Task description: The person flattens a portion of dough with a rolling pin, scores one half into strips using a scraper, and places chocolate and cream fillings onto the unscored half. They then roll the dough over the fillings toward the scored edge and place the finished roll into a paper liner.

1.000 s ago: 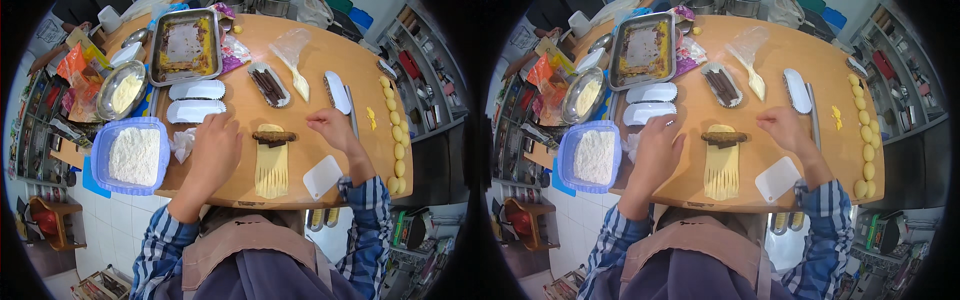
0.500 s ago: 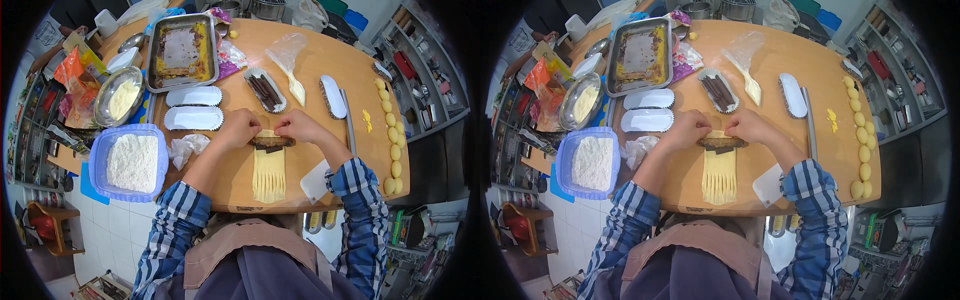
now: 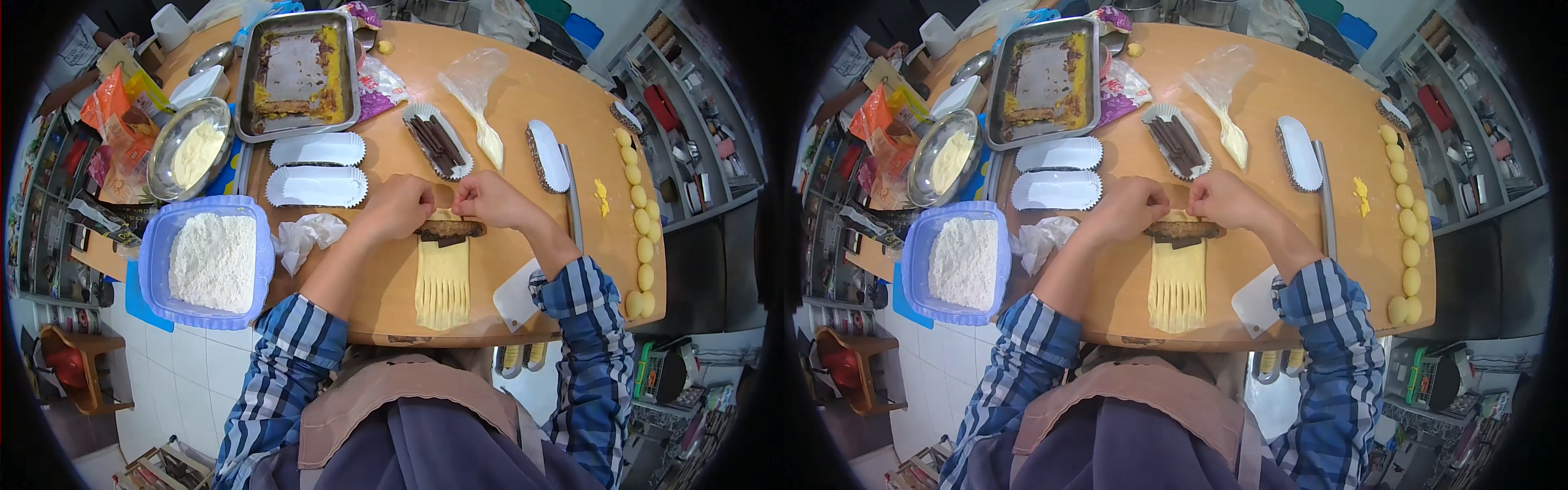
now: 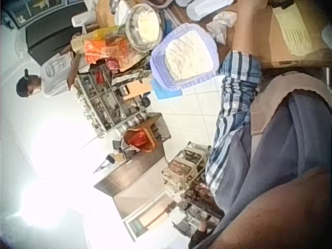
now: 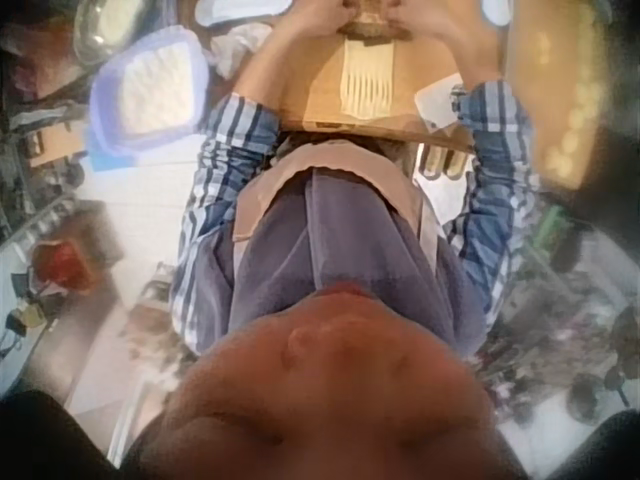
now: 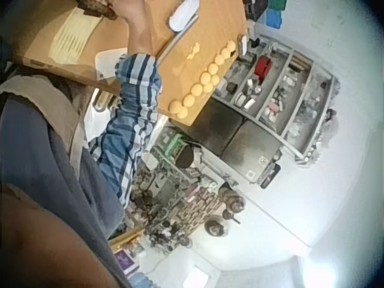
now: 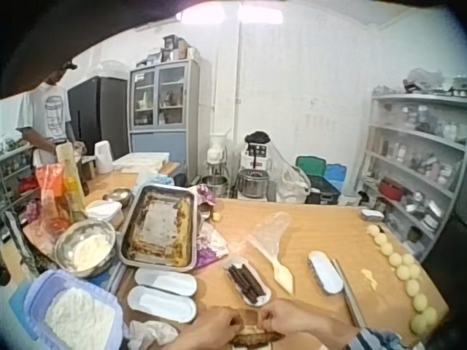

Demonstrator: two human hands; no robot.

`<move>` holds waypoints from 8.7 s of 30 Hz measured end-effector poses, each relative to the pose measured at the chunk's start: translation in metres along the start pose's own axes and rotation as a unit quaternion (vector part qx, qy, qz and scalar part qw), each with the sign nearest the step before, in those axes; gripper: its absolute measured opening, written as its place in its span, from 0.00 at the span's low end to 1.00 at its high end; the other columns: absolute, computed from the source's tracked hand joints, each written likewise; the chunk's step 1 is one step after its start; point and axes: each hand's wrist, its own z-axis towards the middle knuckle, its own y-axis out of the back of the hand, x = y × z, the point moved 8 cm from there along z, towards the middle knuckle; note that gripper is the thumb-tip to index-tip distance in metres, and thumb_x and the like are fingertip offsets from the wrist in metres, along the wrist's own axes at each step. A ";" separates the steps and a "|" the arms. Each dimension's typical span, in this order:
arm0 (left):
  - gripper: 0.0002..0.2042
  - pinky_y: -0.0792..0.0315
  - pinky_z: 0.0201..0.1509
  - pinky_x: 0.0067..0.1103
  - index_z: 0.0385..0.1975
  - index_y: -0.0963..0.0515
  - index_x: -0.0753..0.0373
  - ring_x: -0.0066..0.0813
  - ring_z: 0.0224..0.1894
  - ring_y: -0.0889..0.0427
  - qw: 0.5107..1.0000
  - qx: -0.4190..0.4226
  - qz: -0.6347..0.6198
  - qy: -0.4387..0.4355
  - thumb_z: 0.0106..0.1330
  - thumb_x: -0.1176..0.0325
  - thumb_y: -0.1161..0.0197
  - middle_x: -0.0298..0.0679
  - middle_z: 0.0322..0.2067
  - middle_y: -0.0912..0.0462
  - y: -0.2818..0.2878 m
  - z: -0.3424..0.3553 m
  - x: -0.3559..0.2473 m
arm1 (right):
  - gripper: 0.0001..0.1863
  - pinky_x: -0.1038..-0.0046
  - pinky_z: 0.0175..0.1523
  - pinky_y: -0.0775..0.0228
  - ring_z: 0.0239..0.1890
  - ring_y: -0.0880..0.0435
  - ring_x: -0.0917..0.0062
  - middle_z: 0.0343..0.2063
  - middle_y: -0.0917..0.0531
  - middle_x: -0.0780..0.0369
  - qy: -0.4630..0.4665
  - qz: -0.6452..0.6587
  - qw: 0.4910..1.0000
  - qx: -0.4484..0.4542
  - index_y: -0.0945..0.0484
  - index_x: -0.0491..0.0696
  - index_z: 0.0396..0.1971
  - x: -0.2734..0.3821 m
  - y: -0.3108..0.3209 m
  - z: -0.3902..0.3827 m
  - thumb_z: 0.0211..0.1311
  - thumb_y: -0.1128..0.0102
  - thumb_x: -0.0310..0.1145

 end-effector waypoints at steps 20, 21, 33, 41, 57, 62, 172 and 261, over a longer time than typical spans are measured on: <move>0.09 0.27 0.42 0.30 0.40 0.28 0.68 0.43 0.38 0.19 0.984 -0.061 -0.148 -0.079 0.59 0.80 0.46 0.48 0.33 0.19 0.008 -0.005 -0.003 | 0.08 0.76 0.34 0.30 0.31 0.27 0.82 0.28 0.28 0.66 0.044 0.165 0.985 0.003 0.32 0.45 0.37 0.004 -0.003 -0.011 0.60 0.46 0.19; 0.08 0.26 0.40 0.28 0.40 0.26 0.68 0.37 0.37 0.19 0.988 -0.044 -0.133 -0.071 0.61 0.80 0.46 0.46 0.34 0.19 0.006 -0.004 -0.001 | 0.08 0.76 0.34 0.30 0.31 0.27 0.82 0.28 0.28 0.66 0.046 0.165 0.985 0.003 0.32 0.45 0.37 0.005 -0.004 -0.011 0.60 0.46 0.19; 0.12 0.26 0.42 0.25 0.35 0.18 0.68 0.35 0.35 0.18 0.992 0.011 -0.119 -0.031 0.58 0.82 0.50 0.45 0.33 0.15 -0.005 -0.003 0.005 | 0.10 0.80 0.40 0.29 0.32 0.22 0.84 0.30 0.16 0.64 -0.035 0.097 0.994 0.041 0.16 0.41 0.35 -0.004 -0.002 -0.016 0.57 0.46 0.18; 0.08 0.28 0.35 0.22 0.36 0.21 0.70 0.25 0.30 0.22 0.965 0.085 -0.246 0.032 0.59 0.74 0.38 0.39 0.27 0.18 -0.012 -0.009 0.007 | 0.19 0.82 0.40 0.28 0.32 0.23 0.87 0.30 0.19 0.68 -0.013 0.195 0.975 0.108 0.21 0.40 0.44 0.006 -0.007 -0.029 0.50 0.30 0.21; 0.12 0.27 0.39 0.25 0.34 0.24 0.66 0.34 0.36 0.22 0.988 -0.018 -0.055 -0.146 0.49 0.82 0.33 0.40 0.34 0.24 -0.003 -0.032 -0.028 | 0.18 0.75 0.41 0.30 0.36 0.24 0.81 0.36 0.23 0.65 0.151 0.069 0.985 -0.038 0.23 0.42 0.36 0.017 -0.007 -0.053 0.41 0.30 0.16; 0.10 0.30 0.40 0.28 0.29 0.26 0.64 0.39 0.36 0.23 0.978 -0.068 -0.002 -0.199 0.49 0.82 0.35 0.39 0.32 0.24 -0.004 -0.046 -0.037 | 0.14 0.69 0.41 0.30 0.35 0.23 0.66 0.32 0.22 0.60 0.340 -0.094 0.924 -0.151 0.24 0.43 0.30 0.040 -0.008 -0.076 0.41 0.31 0.18; 0.19 0.36 0.60 0.40 0.45 0.19 0.59 0.40 0.53 0.25 0.925 -0.122 0.165 -0.318 0.49 0.76 0.34 0.42 0.54 0.24 -0.019 -0.088 -0.048 | 0.16 0.67 0.49 0.34 0.43 0.23 0.70 0.47 0.20 0.60 0.413 -0.321 0.817 -0.244 0.18 0.55 0.42 0.042 -0.029 -0.120 0.51 0.39 0.29; 0.12 0.42 0.60 0.37 0.40 0.19 0.61 0.35 0.45 0.23 0.974 -0.138 0.006 -0.182 0.54 0.71 0.31 0.37 0.38 0.18 -0.005 -0.065 -0.008 | 0.18 0.59 0.51 0.39 0.37 0.23 0.71 0.31 0.21 0.63 0.354 -0.294 0.840 -0.287 0.23 0.49 0.35 0.048 -0.040 -0.097 0.44 0.29 0.38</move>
